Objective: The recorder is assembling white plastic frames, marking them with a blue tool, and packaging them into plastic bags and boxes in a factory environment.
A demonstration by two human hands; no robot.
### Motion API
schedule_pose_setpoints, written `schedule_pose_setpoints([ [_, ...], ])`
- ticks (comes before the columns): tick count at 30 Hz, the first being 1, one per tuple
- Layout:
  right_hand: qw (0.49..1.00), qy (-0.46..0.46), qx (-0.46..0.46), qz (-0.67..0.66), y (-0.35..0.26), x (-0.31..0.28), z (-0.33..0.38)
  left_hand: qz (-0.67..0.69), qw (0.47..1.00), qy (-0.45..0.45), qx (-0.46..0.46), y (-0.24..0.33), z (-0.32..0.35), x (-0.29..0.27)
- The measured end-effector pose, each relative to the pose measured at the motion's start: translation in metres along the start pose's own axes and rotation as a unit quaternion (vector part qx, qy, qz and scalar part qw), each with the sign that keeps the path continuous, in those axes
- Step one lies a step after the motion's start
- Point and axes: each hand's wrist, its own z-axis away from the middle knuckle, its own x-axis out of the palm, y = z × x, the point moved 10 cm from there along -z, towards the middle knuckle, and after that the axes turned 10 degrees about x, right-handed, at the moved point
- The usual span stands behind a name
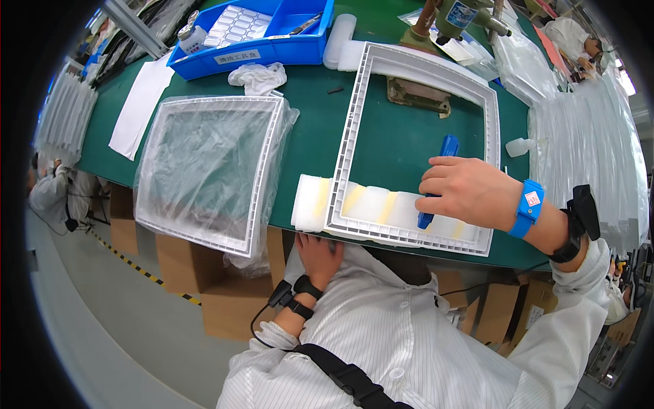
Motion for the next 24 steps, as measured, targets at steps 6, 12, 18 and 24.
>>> schedule_pose_setpoints([
  [6, 0.995, -0.092, 0.023, 0.008, -0.003, 0.017, 0.001, -0.002, 1.000, 0.000, 0.006, 0.000, -0.003, 0.001],
  [12, 0.990, -0.129, 0.041, 0.038, -0.001, 0.022, -0.010, -0.026, 1.000, 0.008, 0.010, 0.003, -0.002, 0.002],
  [18, 0.989, -0.109, 0.077, 0.062, 0.005, 0.003, -0.011, -0.024, 0.999, 0.019, 0.011, 0.001, -0.001, -0.001],
  [24, 0.827, 0.234, 0.354, -0.370, 0.073, -0.004, 0.035, -0.025, 0.999, 0.020, 0.000, -0.002, 0.003, -0.001],
])
